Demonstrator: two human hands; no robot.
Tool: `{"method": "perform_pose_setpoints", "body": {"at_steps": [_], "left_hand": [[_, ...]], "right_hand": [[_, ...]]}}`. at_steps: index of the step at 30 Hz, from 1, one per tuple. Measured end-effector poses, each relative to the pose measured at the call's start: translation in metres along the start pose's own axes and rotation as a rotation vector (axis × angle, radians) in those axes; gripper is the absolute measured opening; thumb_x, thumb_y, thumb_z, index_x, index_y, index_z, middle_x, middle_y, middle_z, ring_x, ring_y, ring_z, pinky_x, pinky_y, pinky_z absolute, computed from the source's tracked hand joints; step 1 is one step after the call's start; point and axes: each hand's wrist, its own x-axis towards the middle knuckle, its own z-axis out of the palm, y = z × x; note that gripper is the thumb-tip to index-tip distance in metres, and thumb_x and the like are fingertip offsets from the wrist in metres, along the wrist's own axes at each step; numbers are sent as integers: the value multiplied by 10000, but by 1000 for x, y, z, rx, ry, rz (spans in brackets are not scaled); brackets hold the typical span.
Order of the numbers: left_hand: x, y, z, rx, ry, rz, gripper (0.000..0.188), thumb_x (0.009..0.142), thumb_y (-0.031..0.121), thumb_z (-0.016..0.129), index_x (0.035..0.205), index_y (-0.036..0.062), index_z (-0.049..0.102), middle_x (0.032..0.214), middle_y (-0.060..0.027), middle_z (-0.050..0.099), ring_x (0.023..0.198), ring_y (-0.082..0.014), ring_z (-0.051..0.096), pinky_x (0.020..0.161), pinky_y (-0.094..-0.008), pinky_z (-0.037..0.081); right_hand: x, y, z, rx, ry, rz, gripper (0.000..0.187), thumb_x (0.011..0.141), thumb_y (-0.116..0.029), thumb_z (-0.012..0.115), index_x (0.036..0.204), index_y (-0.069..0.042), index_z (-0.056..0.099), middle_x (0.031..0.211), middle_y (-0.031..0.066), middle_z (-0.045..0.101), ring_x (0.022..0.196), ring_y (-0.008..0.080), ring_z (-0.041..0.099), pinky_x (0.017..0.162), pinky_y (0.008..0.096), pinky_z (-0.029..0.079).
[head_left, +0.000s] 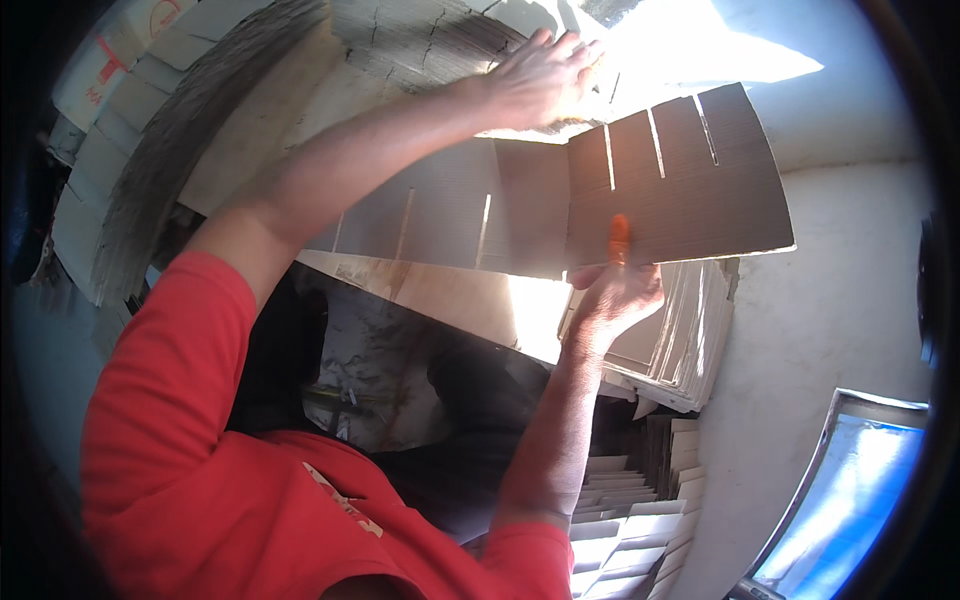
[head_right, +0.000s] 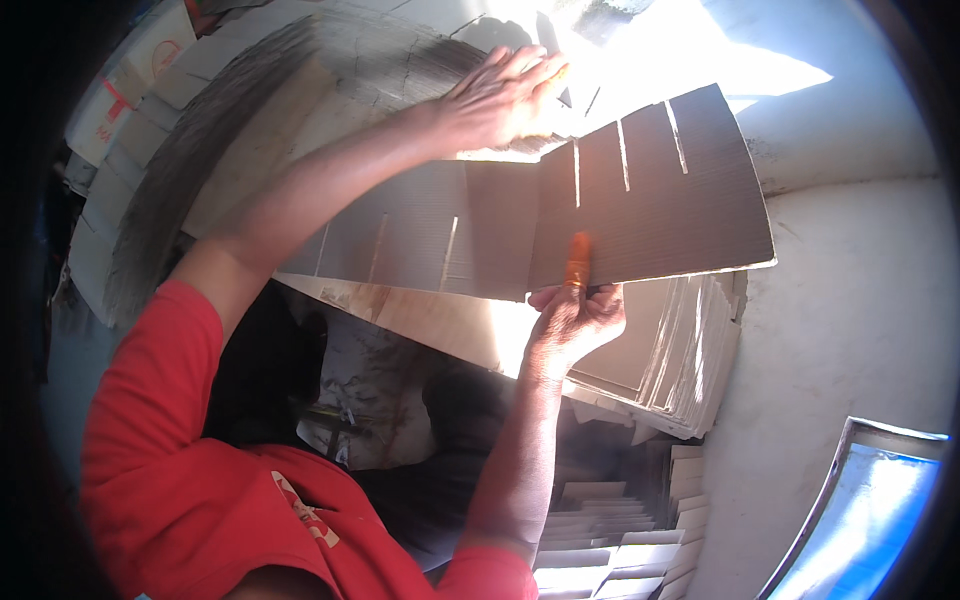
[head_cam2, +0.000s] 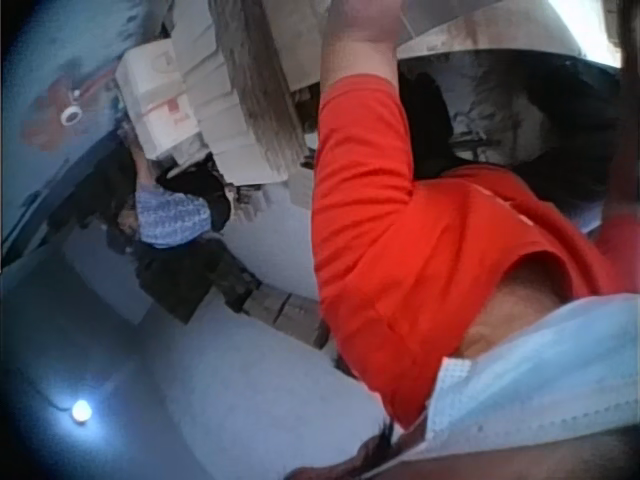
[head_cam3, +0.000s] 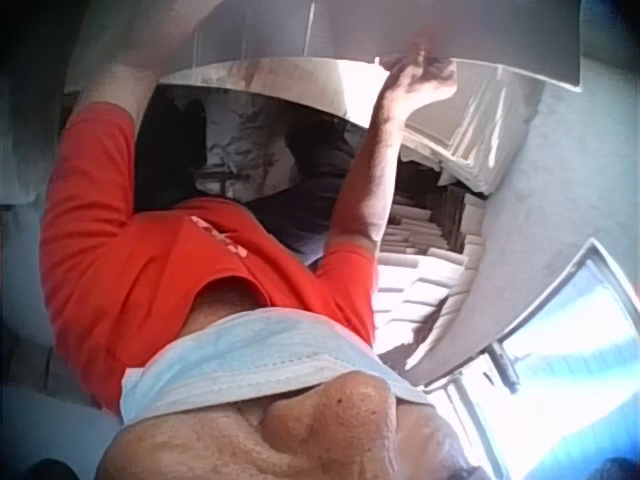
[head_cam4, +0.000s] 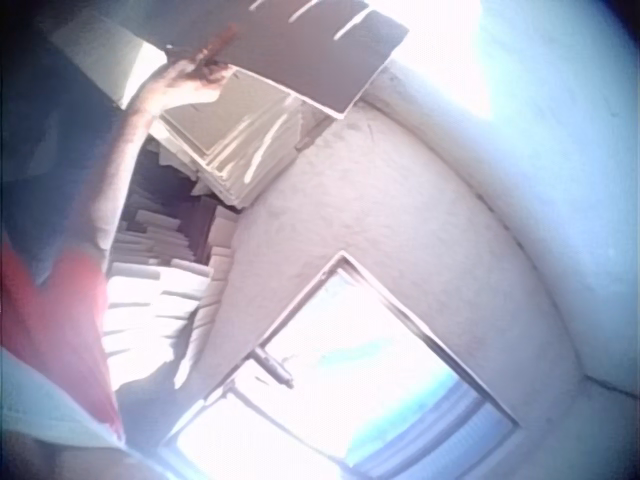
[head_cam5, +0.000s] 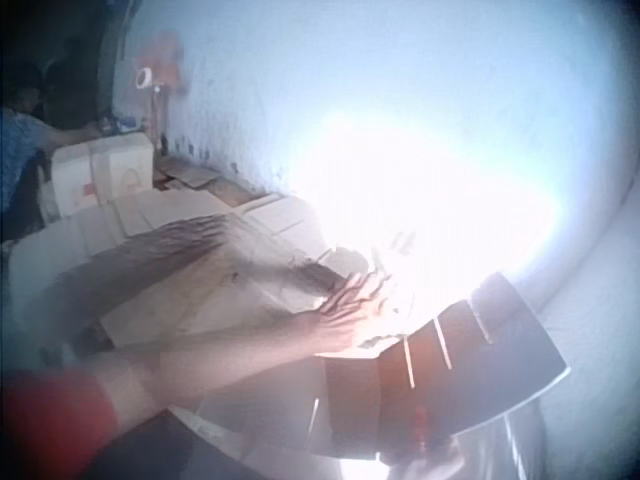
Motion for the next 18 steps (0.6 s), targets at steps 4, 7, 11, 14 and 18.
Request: {"method": "perform_pose_setpoints", "body": {"at_steps": [4,7,11,14,18], "left_hand": [[15,-31,59,-21,-186,15,241,819,157,575,1026,34,581,1114,-125,523,1123,-244,465,945,-380,428],[35,-36,63,-23,-382,38,135,840,113,524,953,65,580,1030,-116,528,1053,-239,506,904,-370,450],[19,-34,59,-196,-98,40,74,842,99,511,848,61,574,967,-78,534,918,-246,548,780,-357,495],[21,-32,35,-249,-284,86,60,826,93,537,828,44,572,969,-75,526,944,-226,542,749,-355,502],[8,-27,15,-184,80,326,66,774,85,587,749,24,575,950,-73,521,931,-211,542,711,-306,531]], "right_hand": [[-1,-8,5,-38,2,2,199,875,-183,701,791,-20,622,499,7,542,338,54,448,347,210,320],[2,-6,1,-134,9,16,239,874,-213,704,767,-22,610,470,4,525,338,57,453,355,213,329],[0,-8,3,-153,23,35,273,874,-242,706,743,-29,596,444,3,508,339,62,460,364,211,340],[1,-6,0,-149,22,9,264,870,-235,710,747,-31,595,460,7,520,339,65,463,356,210,340],[3,2,-4,-41,34,26,235,870,-218,709,781,-24,610,520,14,551,347,67,464,339,219,344]]}}
